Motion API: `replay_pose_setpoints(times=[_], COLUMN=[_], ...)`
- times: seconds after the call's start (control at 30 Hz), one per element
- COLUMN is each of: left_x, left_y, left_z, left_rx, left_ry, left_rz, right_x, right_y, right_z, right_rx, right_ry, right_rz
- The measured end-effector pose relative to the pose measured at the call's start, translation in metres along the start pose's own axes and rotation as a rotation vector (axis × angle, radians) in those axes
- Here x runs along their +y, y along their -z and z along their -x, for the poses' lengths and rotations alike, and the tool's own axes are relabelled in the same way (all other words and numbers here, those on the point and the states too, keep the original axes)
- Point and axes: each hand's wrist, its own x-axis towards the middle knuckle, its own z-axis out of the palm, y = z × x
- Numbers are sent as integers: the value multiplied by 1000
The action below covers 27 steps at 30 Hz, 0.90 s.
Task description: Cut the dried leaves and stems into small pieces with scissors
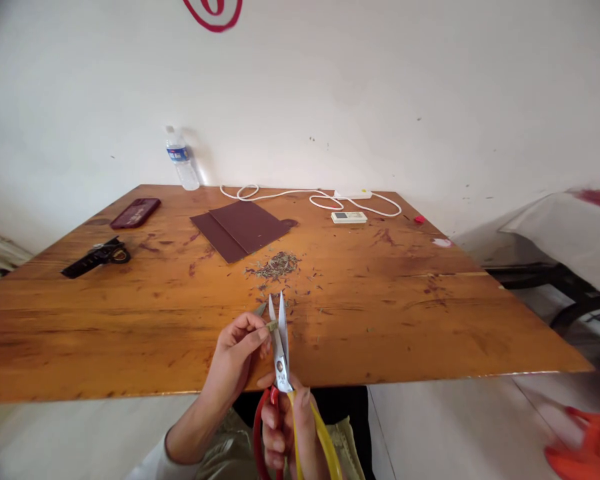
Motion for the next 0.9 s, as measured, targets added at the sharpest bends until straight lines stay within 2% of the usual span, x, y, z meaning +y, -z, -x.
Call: replay_pose_setpoints(times=[0.27, 0.5, 0.73, 0.9], left_x=[-1, 2, 14, 23], left_y=[-1, -4, -18, -25], left_z=[-2, -6, -10, -11], left_rx=[41, 71, 111, 123], left_ry=[10, 25, 131, 139], left_rz=[21, 39, 95, 69], right_x=[-3, 0, -5, -7], right_y=[-2, 13, -1, 21], right_z=[2, -3, 4, 3], right_rx=[20, -47, 94, -18], right_ry=[39, 34, 92, 45], right_rz=[72, 126, 148, 184])
